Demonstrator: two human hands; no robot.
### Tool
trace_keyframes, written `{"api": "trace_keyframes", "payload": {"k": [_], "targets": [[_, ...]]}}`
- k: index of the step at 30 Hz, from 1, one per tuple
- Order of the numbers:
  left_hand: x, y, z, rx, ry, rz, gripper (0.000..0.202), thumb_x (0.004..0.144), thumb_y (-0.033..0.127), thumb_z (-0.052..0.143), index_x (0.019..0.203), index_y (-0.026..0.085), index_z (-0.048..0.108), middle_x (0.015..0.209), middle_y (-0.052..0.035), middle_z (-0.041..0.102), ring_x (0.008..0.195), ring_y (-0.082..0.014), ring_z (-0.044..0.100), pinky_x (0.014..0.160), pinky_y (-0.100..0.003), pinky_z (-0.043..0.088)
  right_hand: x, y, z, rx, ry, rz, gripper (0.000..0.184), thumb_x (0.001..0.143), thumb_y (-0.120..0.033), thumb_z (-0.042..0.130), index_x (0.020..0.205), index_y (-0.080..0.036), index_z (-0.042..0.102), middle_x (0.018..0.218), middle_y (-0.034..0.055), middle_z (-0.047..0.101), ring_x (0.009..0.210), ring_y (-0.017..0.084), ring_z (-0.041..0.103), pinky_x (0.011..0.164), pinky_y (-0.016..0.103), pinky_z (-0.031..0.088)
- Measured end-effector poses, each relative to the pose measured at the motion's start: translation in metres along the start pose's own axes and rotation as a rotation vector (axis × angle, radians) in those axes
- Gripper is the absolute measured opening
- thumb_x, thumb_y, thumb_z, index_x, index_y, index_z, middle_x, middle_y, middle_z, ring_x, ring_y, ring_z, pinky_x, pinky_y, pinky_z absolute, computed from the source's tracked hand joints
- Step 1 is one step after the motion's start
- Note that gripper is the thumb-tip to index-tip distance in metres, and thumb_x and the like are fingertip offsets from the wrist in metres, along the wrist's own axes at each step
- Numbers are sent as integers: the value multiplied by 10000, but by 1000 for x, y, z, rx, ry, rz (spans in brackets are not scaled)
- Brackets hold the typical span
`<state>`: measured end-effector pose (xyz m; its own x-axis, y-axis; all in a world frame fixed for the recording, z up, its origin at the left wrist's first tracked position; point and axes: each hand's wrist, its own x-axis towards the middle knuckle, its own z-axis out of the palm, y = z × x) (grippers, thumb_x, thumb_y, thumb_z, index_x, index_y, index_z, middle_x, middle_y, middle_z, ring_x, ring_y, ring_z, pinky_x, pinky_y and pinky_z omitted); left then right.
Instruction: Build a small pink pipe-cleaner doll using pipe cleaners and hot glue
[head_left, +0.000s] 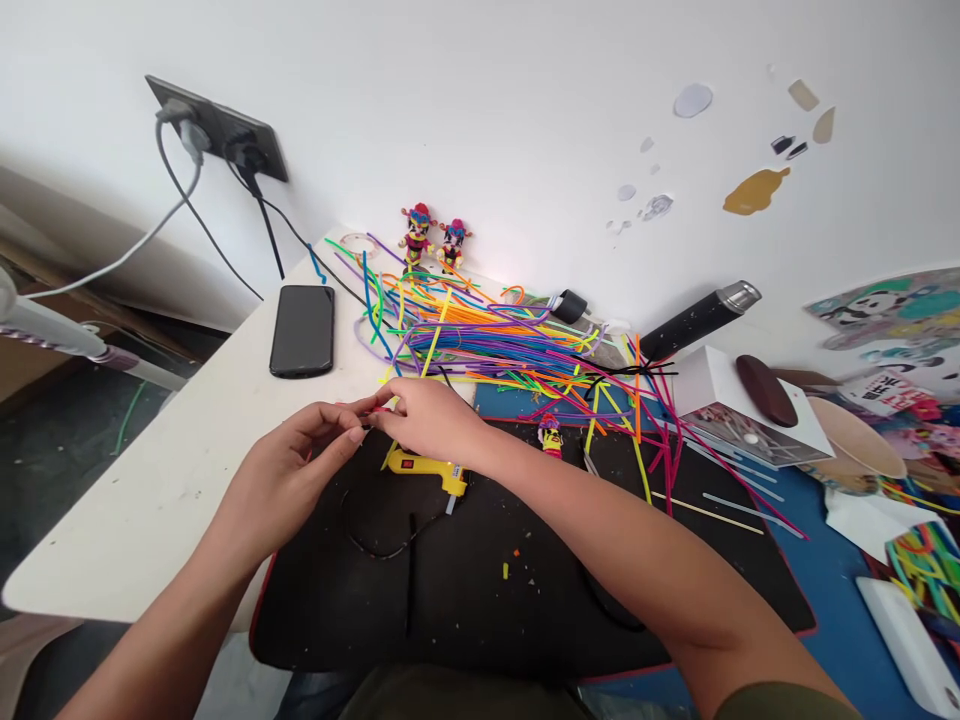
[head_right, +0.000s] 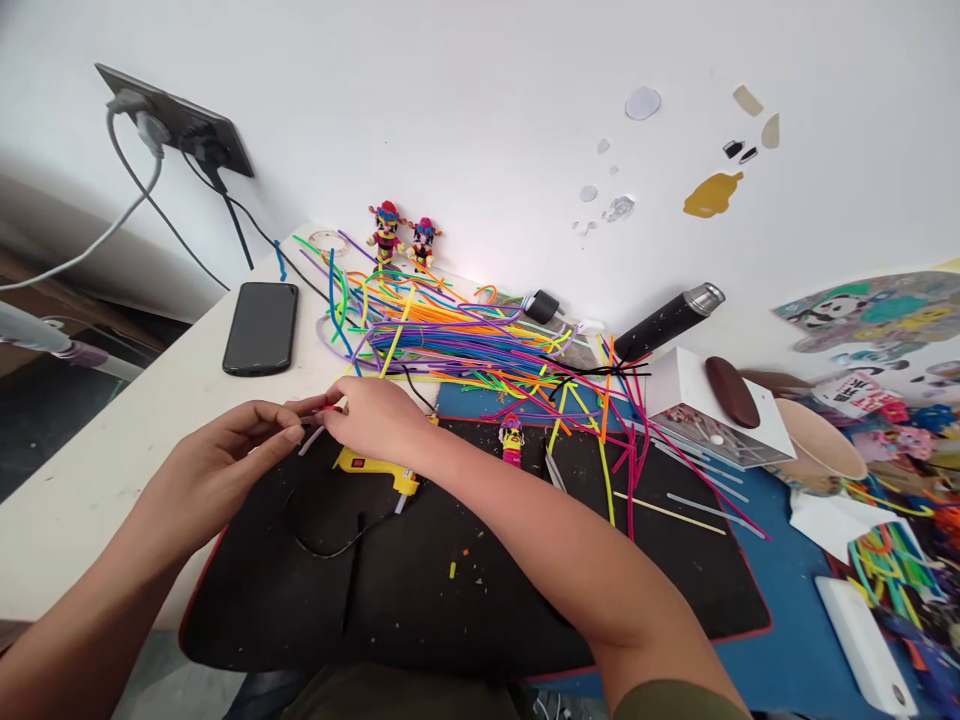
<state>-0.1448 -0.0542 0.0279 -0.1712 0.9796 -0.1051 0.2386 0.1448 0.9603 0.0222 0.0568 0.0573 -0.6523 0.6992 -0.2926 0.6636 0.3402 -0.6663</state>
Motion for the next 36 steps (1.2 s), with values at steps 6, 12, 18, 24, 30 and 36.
{"api": "trace_keyframes", "payload": {"k": [6, 12, 18, 24, 30, 36], "targets": [[-21, 27, 17, -121, -35, -31, 360, 907, 612, 719, 911, 259, 647, 1386, -122, 750, 1353, -377, 646, 1104, -494, 524, -40, 8, -13, 118, 57, -28, 237, 1013, -343, 651, 1176, -195, 740, 648, -59, 619, 597, 129, 521, 575, 262, 288], [-34, 50, 46, -253, -244, -49, 324, 892, 562, 767, 860, 253, 677, 1398, -128, 744, 1326, -396, 668, 1093, -533, 548, -100, 40, -28, 212, 160, 4, 261, 1016, -424, 646, 1074, -200, 766, 587, -71, 538, 521, 117, 465, 527, 250, 268], [-34, 47, 66, -273, -264, -73, 295, 915, 528, 763, 878, 244, 691, 1356, -141, 761, 1329, -387, 665, 1075, -519, 554, -164, 68, -40, 65, 310, 60, 239, 1039, -407, 616, 974, -234, 768, 562, -62, 550, 523, 128, 509, 572, 264, 315], [-39, 47, 98, -232, -392, -110, 298, 922, 531, 755, 876, 247, 679, 1297, -135, 786, 1290, -362, 694, 1104, -514, 537, -194, 88, -21, -172, 192, 70, 192, 1046, -383, 651, 1055, -232, 769, 790, 27, 774, 703, 189, 697, 642, 288, 346], [-42, 50, 119, -208, -414, -131, 290, 922, 528, 755, 904, 247, 690, 1319, -132, 780, 1278, -348, 702, 1127, -518, 526, -194, 99, 8, -73, 226, 40, 195, 1033, -401, 677, 1069, -223, 747, 837, 23, 787, 751, 196, 720, 638, 275, 354], [-46, 52, 116, -156, -360, -130, 331, 906, 566, 754, 870, 245, 679, 1330, -142, 776, 1239, -364, 721, 1089, -527, 555, -189, 98, 16, 63, 260, 20, 236, 1009, -423, 696, 891, -218, 698, 763, 2, 733, 694, 165, 662, 625, 264, 343]]}}
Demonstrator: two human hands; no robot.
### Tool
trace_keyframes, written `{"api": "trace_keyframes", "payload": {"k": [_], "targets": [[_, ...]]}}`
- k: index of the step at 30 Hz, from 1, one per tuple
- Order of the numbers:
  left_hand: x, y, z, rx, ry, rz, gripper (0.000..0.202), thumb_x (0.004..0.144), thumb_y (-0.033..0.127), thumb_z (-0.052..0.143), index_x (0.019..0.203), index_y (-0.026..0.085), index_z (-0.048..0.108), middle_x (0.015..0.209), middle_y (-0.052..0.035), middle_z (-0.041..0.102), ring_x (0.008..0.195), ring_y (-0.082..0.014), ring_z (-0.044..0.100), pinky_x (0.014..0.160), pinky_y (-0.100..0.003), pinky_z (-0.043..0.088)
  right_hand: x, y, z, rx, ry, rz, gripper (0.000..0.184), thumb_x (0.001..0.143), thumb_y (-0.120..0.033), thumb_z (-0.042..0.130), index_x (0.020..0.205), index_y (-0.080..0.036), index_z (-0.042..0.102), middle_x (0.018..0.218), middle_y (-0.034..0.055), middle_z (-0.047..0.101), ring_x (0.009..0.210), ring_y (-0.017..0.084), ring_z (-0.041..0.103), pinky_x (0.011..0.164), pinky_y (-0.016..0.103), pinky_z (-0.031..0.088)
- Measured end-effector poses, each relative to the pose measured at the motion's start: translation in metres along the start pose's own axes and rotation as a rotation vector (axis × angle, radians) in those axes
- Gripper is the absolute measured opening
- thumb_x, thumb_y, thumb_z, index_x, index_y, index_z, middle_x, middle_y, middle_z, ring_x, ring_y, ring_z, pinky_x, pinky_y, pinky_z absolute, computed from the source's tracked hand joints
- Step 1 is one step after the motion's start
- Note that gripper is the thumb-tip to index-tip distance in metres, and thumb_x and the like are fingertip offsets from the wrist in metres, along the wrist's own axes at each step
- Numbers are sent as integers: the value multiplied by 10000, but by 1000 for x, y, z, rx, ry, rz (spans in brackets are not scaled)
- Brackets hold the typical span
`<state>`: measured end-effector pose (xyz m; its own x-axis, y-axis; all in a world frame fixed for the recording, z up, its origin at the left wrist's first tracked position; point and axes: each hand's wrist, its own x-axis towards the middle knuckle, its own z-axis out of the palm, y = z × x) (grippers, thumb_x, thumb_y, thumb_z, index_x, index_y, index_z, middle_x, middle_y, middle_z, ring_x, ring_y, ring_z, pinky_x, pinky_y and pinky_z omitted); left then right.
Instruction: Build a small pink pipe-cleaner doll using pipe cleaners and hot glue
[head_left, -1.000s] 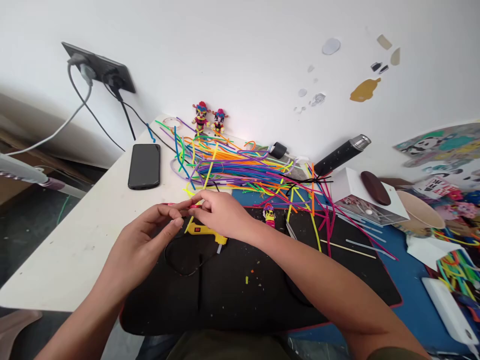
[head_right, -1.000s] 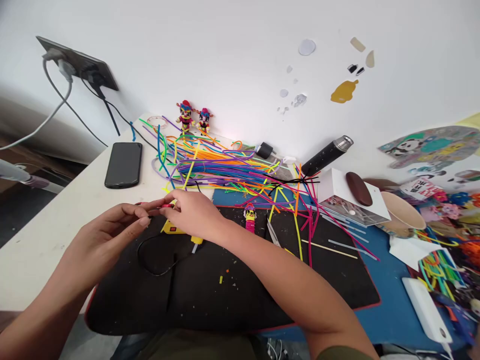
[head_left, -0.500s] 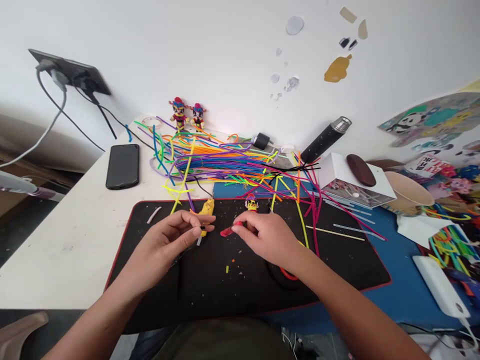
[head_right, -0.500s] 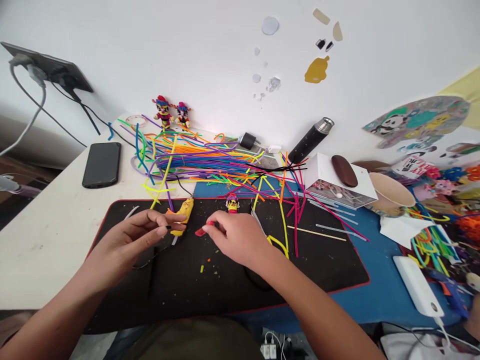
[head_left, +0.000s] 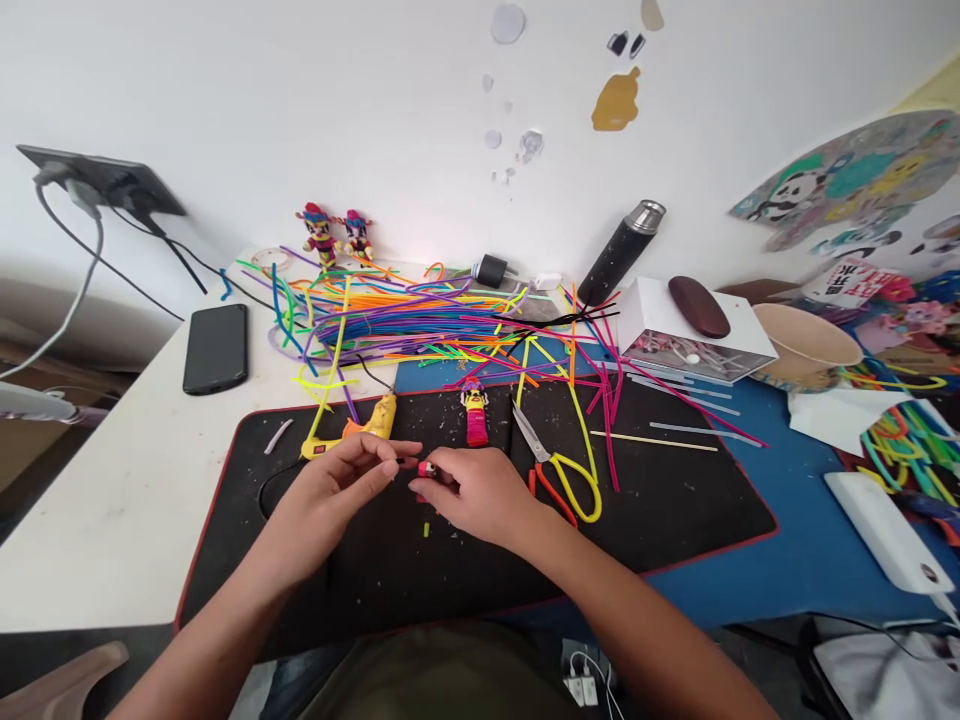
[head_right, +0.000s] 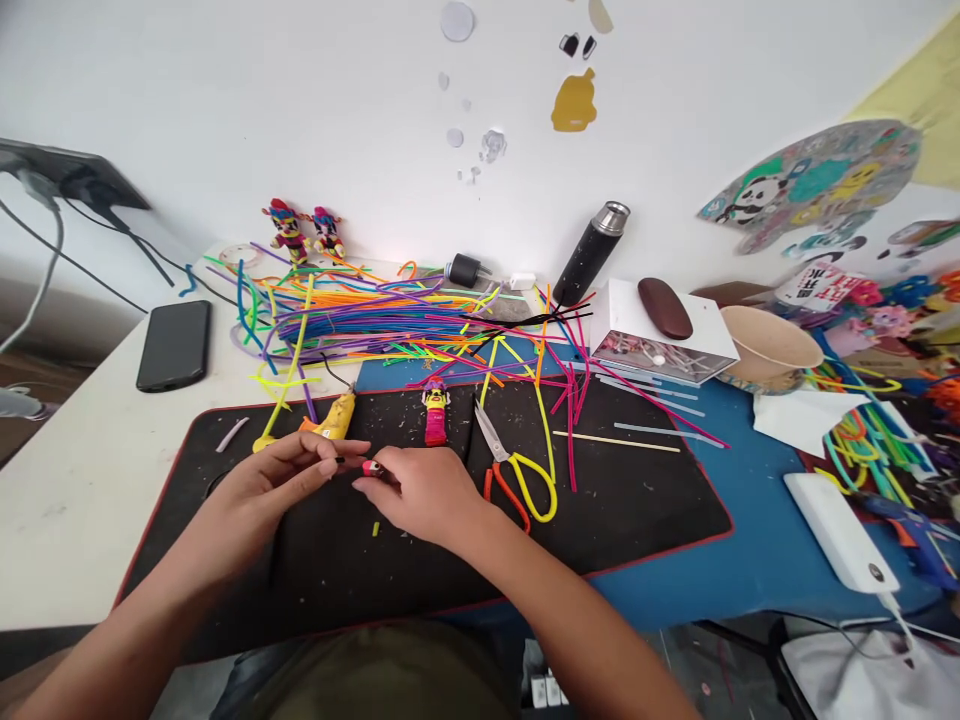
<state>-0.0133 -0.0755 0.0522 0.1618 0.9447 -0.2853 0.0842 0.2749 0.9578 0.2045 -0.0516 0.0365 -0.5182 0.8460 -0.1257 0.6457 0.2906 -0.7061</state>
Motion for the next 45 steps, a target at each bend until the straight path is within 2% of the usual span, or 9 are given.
{"api": "trace_keyframes", "payload": {"k": [5, 9, 14, 17, 19, 24, 28, 38, 45], "targets": [[3, 4, -2, -27, 49, 25, 280, 910, 517, 776, 902, 251, 691, 1300, -118, 789, 1238, -336, 722, 1087, -477, 559, -3, 2, -6, 257, 42, 21, 282, 976, -364, 669, 766, -222, 545, 671, -38, 606, 616, 136, 552, 608, 252, 357], [16, 16, 6, -27, 19, 68, 259, 930, 491, 766, 913, 242, 697, 1222, -115, 810, 1145, -313, 756, 1066, -463, 563, -3, 9, -10, 499, 114, 25, 344, 981, -403, 616, 732, -231, 453, 639, -62, 466, 582, 124, 461, 571, 254, 338], [41, 38, 17, -72, -8, 150, 237, 928, 451, 780, 913, 230, 697, 1114, -97, 825, 1042, -281, 773, 1021, -433, 585, 9, 16, -15, 917, 85, 100, 320, 996, -500, 565, 827, -232, 517, 666, -29, 628, 486, 132, 582, 464, 242, 392], [61, 51, 23, -116, 10, 196, 256, 904, 450, 800, 909, 223, 682, 1068, -91, 822, 1003, -275, 774, 1001, -432, 594, 18, 18, -23, 1062, 76, 115, 322, 945, -535, 609, 891, -220, 572, 687, -3, 694, 503, 165, 681, 412, 223, 397], [76, 59, 26, -111, 31, 216, 295, 876, 472, 816, 904, 216, 671, 1044, -95, 818, 1007, -287, 773, 982, -435, 601, 23, 19, -30, 1096, 104, 108, 330, 923, -536, 633, 903, -208, 599, 664, -3, 698, 461, 150, 655, 399, 214, 379], [110, 79, 35, -60, 32, 253, 370, 829, 525, 841, 911, 208, 668, 979, -81, 811, 968, -282, 769, 979, -432, 589, 36, 24, -46, 1126, 236, 64, 356, 944, -535, 660, 836, -200, 608, 505, -70, 558, 355, 69, 392, 389, 202, 285], [124, 86, 41, -34, -10, 300, 336, 852, 488, 842, 901, 203, 672, 922, -60, 782, 956, -254, 749, 948, -384, 579, 46, 29, -54, 1194, 301, -15, 441, 932, -614, 690, 813, -198, 605, 494, -73, 509, 391, 73, 355, 401, 211, 251], [128, 63, 44, -2, -74, 231, 321, 881, 483, 823, 908, 200, 675, 926, -44, 756, 933, -225, 723, 876, -338, 558, 48, 46, -48, 1225, 222, -108, 654, 1027, -708, 481, 851, -144, 763, 517, -28, 472, 471, 96, 354, 462, 244, 209], [122, 90, 46, 43, -52, 302, 318, 869, 476, 838, 899, 200, 682, 896, -47, 766, 906, -222, 732, 898, -348, 568, 45, 56, -45, 1265, 162, -35, 657, 987, -735, 550, 928, -123, 781, 568, -13, 566, 414, 77, 416, 415, 223, 225]]}}
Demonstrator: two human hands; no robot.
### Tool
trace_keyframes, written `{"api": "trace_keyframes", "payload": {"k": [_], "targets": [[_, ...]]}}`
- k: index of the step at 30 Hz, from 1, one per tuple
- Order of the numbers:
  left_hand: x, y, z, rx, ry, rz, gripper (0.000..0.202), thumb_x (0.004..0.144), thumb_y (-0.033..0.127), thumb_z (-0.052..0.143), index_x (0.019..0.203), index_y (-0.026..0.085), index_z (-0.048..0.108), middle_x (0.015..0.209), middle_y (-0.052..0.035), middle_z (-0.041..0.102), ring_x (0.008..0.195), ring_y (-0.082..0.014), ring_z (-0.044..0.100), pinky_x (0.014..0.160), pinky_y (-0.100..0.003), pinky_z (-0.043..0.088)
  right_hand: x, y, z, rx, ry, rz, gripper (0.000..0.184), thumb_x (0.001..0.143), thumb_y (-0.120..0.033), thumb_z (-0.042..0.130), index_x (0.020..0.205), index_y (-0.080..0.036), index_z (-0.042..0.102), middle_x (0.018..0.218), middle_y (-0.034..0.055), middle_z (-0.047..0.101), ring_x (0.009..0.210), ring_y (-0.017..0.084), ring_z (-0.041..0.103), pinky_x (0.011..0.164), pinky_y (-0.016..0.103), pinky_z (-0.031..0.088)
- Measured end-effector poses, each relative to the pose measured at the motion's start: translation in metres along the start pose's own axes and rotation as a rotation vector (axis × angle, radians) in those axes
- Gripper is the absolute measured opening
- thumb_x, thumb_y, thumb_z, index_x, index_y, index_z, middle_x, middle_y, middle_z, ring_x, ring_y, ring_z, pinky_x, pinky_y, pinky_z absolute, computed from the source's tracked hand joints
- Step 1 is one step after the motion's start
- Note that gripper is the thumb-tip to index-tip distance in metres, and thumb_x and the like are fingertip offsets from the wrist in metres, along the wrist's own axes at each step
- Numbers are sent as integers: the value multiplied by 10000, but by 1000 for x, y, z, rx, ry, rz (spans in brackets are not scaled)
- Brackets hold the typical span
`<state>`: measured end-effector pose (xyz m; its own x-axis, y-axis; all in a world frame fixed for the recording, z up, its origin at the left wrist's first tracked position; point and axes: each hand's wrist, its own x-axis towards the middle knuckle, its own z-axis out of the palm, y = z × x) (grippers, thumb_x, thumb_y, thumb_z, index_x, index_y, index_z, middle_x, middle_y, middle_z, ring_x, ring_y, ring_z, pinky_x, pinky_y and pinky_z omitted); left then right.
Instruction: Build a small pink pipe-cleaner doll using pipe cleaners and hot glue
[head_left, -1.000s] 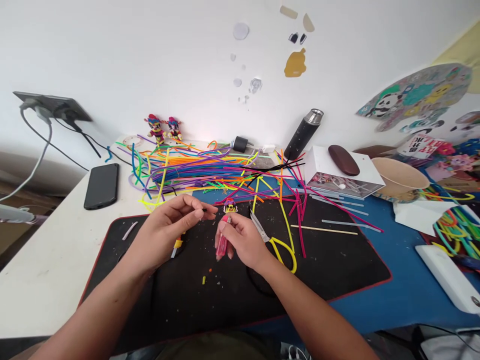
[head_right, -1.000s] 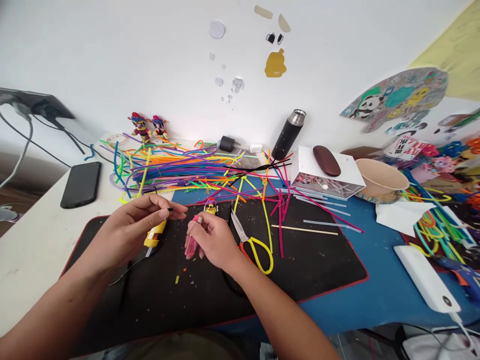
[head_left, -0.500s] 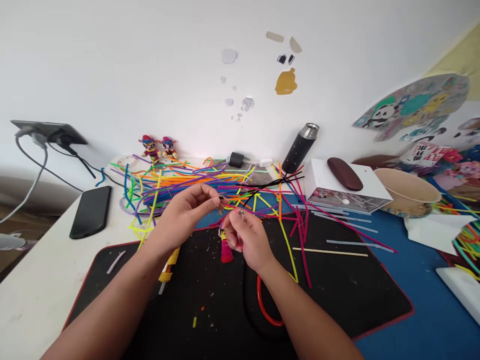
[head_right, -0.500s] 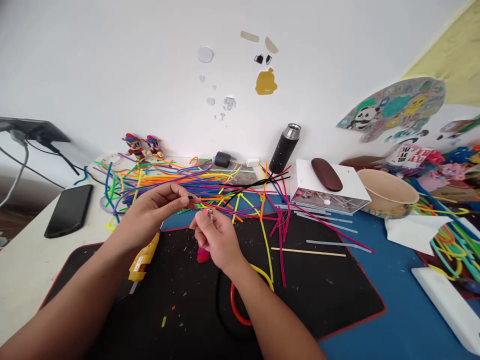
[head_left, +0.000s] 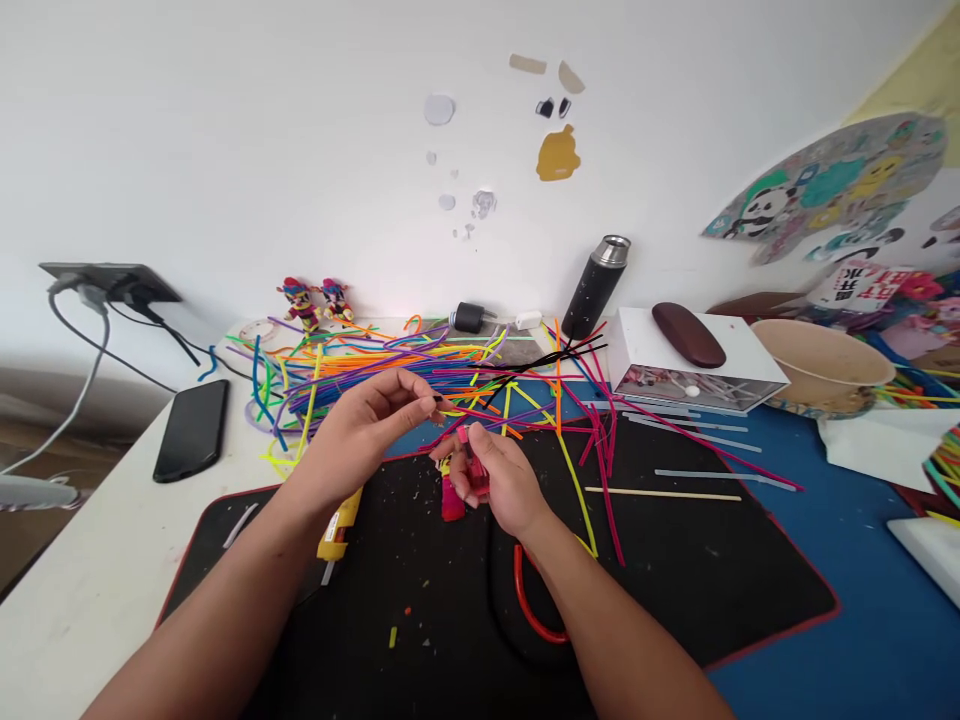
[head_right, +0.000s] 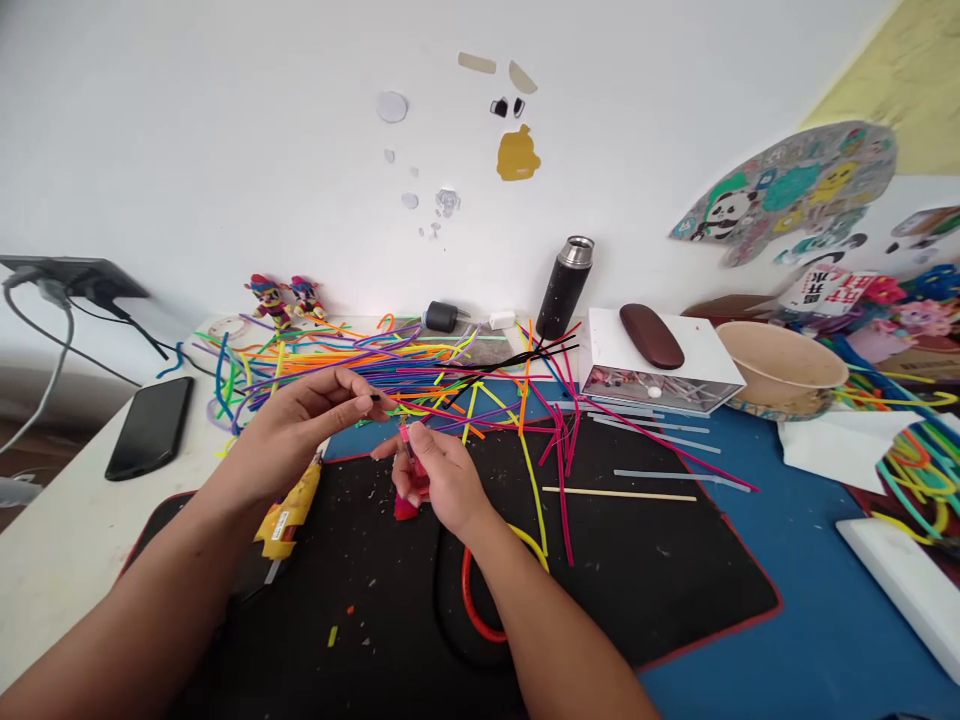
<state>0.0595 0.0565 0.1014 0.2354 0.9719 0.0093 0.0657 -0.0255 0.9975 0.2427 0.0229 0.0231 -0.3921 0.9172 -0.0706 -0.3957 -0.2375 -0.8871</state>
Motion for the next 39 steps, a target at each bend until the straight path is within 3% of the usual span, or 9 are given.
{"api": "trace_keyframes", "payload": {"k": [4, 11, 17, 27, 31, 35, 39], "targets": [[6, 10, 3, -5, 32, 34, 340, 846, 483, 858, 895, 201, 675, 907, -59, 779, 929, -243, 745, 900, -363, 572, -1, -1, -2, -7, 7, -20, 635, 957, -738, 605, 1029, -133, 780, 595, -13, 609, 409, 91, 507, 400, 212, 264], [16, -1, 9, 90, -56, 66, 341, 863, 506, 829, 901, 204, 674, 898, -44, 740, 923, -231, 723, 867, -341, 546, -1, -2, 0, -57, 25, -48, 655, 908, -770, 650, 1022, -139, 780, 659, 17, 659, 459, 104, 557, 421, 219, 310], [16, -6, 6, 161, -82, 87, 281, 918, 470, 769, 936, 206, 674, 935, -47, 728, 915, -219, 697, 872, -345, 527, -1, 0, 2, -41, 70, -58, 605, 925, -744, 653, 977, -152, 766, 670, 5, 621, 454, 75, 417, 436, 232, 246], [15, -5, 7, 269, -138, 126, 261, 937, 458, 728, 935, 200, 688, 905, -38, 701, 847, -198, 645, 811, -330, 518, -1, 2, 3, 46, 88, -69, 634, 877, -798, 667, 813, -167, 663, 555, -79, 386, 456, 69, 240, 445, 250, 148], [14, -3, 8, 285, -156, 123, 261, 930, 459, 727, 927, 201, 690, 912, -40, 706, 860, -203, 651, 817, -328, 524, -2, 6, 2, -36, 85, -57, 603, 829, -782, 739, 771, -195, 608, 536, -97, 348, 458, 76, 228, 444, 248, 170], [13, -2, 9, 280, -185, 100, 272, 934, 470, 720, 930, 201, 682, 890, -36, 704, 827, -195, 652, 774, -310, 524, -3, 13, 0, -173, 130, -73, 621, 832, -808, 709, 725, -212, 568, 582, -60, 429, 478, 87, 280, 451, 247, 219], [12, 0, 11, 288, -212, 84, 273, 923, 465, 731, 921, 199, 674, 853, -23, 683, 784, -180, 629, 721, -287, 510, -4, 16, -1, -217, 145, -88, 643, 824, -823, 701, 680, -227, 505, 573, -60, 403, 492, 97, 296, 460, 249, 243]]}}
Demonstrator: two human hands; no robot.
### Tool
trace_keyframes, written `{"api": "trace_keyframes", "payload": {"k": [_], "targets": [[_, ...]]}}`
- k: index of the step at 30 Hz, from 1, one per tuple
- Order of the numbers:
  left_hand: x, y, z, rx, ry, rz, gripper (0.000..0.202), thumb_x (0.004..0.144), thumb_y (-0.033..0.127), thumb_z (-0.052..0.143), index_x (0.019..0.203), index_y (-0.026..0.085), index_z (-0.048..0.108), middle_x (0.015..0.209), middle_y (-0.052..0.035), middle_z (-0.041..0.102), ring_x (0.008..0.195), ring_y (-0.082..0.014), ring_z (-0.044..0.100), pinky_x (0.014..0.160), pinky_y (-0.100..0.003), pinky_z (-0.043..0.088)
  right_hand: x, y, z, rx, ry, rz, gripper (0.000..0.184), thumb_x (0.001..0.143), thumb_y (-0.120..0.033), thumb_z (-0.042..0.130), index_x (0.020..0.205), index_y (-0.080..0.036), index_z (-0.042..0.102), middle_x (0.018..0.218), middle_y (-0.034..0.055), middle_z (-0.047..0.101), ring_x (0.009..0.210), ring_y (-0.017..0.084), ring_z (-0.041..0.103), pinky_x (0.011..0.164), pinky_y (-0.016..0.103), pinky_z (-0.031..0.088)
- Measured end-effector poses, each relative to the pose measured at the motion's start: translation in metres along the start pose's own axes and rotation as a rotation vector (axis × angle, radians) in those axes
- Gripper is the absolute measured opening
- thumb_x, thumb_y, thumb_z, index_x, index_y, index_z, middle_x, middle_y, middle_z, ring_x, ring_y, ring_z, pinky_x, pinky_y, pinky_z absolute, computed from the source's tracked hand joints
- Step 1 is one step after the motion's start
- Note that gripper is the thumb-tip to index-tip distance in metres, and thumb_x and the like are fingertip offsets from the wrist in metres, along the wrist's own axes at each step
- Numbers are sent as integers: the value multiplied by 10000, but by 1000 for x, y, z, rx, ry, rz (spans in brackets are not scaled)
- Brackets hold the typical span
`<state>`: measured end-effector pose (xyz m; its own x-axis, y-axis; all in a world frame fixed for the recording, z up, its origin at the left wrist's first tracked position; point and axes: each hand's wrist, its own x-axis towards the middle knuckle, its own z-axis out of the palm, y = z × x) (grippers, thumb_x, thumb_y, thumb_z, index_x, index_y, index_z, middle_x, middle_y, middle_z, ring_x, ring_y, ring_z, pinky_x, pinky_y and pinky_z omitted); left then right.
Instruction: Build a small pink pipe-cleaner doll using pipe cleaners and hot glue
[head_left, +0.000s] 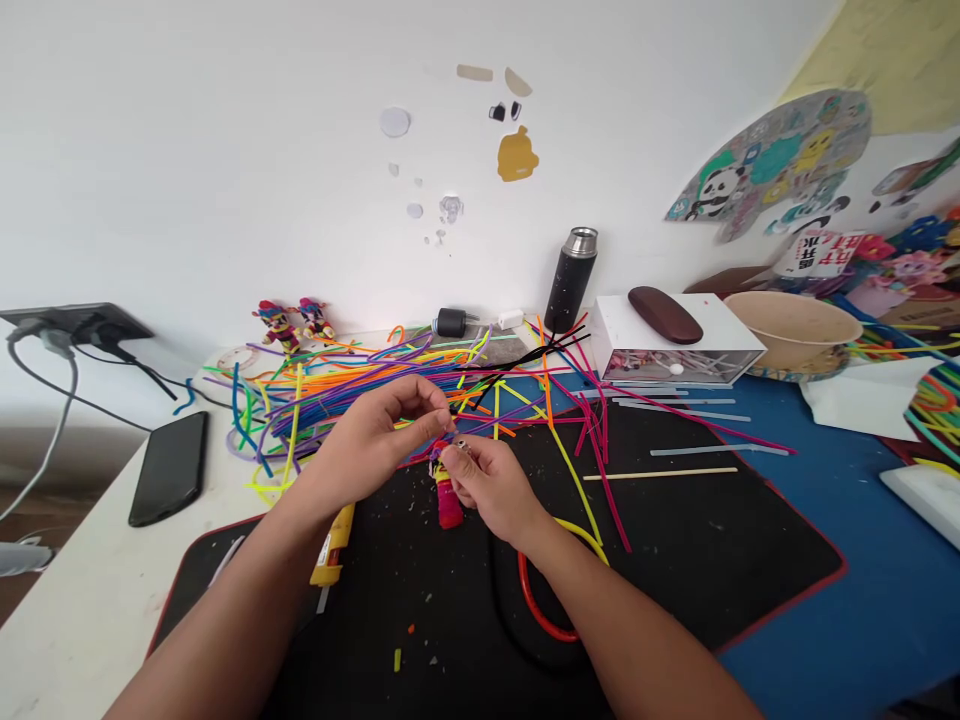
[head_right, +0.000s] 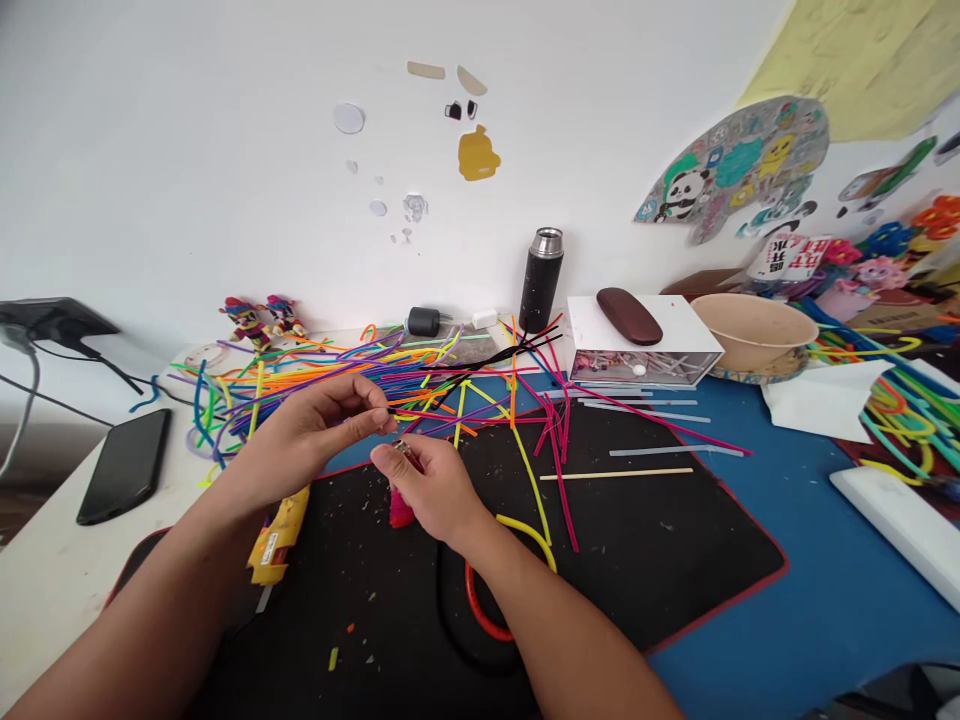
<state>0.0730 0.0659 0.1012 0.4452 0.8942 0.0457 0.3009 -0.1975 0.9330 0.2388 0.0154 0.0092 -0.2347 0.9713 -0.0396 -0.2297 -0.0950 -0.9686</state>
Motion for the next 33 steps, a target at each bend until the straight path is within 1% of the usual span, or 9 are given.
{"api": "trace_keyframes", "payload": {"k": [5, 9, 12, 15, 22, 29, 33], "targets": [[0, 4, 1, -14, -9, -1, 281, 914, 471, 728, 886, 201, 659, 819, -8, 654, 747, -165, 599, 709, -281, 501, 1, -2, 1, -11, 67, -17, 645, 865, -796, 668, 640, -242, 425, 533, -77, 336, 475, 94, 265, 454, 261, 223], [0, 5, 1, -13, -22, -6, 275, 914, 461, 730, 890, 196, 663, 831, -8, 654, 766, -166, 608, 734, -284, 503, 3, -4, 2, -5, 128, -27, 640, 888, -779, 634, 630, -250, 383, 513, -82, 320, 457, 88, 247, 441, 266, 203], [0, 4, 2, -12, -34, -8, 277, 908, 465, 737, 883, 199, 664, 828, -7, 656, 763, -168, 612, 726, -283, 504, 2, -4, 2, -14, 146, -22, 632, 888, -763, 634, 624, -255, 368, 500, -84, 312, 447, 87, 250, 435, 264, 205], [-1, 2, 3, -9, -42, -17, 277, 910, 470, 740, 894, 203, 668, 828, -6, 658, 760, -169, 609, 715, -279, 502, 1, -3, 3, -34, 151, -13, 612, 897, -739, 637, 625, -255, 380, 480, -84, 312, 441, 90, 263, 435, 260, 216], [-1, 3, 4, 30, -47, -16, 268, 914, 472, 723, 896, 208, 678, 812, -8, 670, 742, -174, 617, 691, -279, 508, -1, -1, 4, -72, 146, -13, 561, 911, -699, 641, 637, -243, 464, 466, -78, 354, 434, 98, 302, 436, 256, 240], [-2, 4, 7, 36, -79, -22, 219, 919, 425, 711, 883, 210, 690, 792, -3, 691, 728, -172, 625, 682, -281, 501, -1, -2, 5, -88, 175, -16, 547, 912, -651, 657, 618, -244, 439, 476, -78, 350, 431, 94, 301, 441, 256, 243], [-1, 5, 7, 52, -76, -27, 229, 913, 432, 707, 873, 208, 687, 777, -4, 689, 712, -171, 612, 668, -282, 493, -1, -1, 6, -83, 186, -9, 554, 903, -654, 668, 614, -247, 427, 474, -77, 345, 431, 95, 299, 435, 256, 240]]}}
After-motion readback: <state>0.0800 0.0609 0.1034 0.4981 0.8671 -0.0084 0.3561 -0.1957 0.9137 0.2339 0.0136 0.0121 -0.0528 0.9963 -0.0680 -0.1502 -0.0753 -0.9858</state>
